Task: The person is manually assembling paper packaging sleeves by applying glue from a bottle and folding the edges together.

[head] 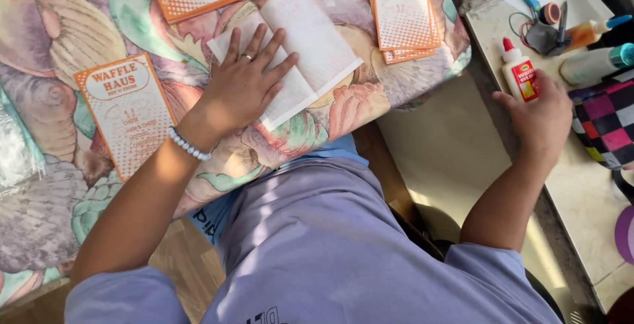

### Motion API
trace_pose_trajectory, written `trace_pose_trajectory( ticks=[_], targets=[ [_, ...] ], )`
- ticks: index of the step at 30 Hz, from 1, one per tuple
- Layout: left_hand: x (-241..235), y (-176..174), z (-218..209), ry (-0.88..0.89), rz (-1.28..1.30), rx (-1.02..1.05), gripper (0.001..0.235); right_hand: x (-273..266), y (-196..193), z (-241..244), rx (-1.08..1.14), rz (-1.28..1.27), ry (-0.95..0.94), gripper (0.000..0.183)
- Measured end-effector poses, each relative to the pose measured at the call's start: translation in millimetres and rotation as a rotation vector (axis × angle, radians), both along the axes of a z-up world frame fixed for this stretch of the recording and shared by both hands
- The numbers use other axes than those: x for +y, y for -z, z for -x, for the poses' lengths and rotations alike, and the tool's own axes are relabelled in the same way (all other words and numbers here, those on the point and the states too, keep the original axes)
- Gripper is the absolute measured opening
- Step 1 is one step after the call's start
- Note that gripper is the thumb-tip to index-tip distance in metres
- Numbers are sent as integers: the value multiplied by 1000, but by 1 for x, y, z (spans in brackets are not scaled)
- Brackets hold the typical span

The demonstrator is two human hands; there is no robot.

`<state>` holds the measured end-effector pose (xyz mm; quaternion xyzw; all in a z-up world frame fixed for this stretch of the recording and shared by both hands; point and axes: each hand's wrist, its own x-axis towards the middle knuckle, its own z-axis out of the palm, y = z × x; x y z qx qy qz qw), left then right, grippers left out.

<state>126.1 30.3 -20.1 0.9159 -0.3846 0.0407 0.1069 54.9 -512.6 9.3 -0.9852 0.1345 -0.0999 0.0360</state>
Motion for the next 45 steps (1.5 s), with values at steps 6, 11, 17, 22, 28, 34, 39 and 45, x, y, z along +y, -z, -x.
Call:
trace_pose_trajectory(
  ticks=[6,11,17,22,28,34,39,45],
  targets=[
    [16,5,19,32,8,60,58,-15,31,7,-364,-303,-147,33],
    [11,5,17,23,-2,40,58,-15,25,-11,-843,-735,-114,18],
    [11,1,18,-6,99,8,50,63,-45,-41,-1088,-1426,-8,49],
    [21,-4,26,13,186,19,47,163,-24,-55,-570,-1709,-398,75],
    [28,9,28,-9,240,55,47,282,-9,-30,-304,-1246,-259,37],
    [44,18,10,52,421,420,53,343,11,-12,-320,-1171,-535,43],
    [42,30,8,126,342,248,66,353,19,-7,-272,-927,-618,29],
    [41,32,6,123,313,244,70,347,15,-13,-383,-903,-537,33]
  ],
)
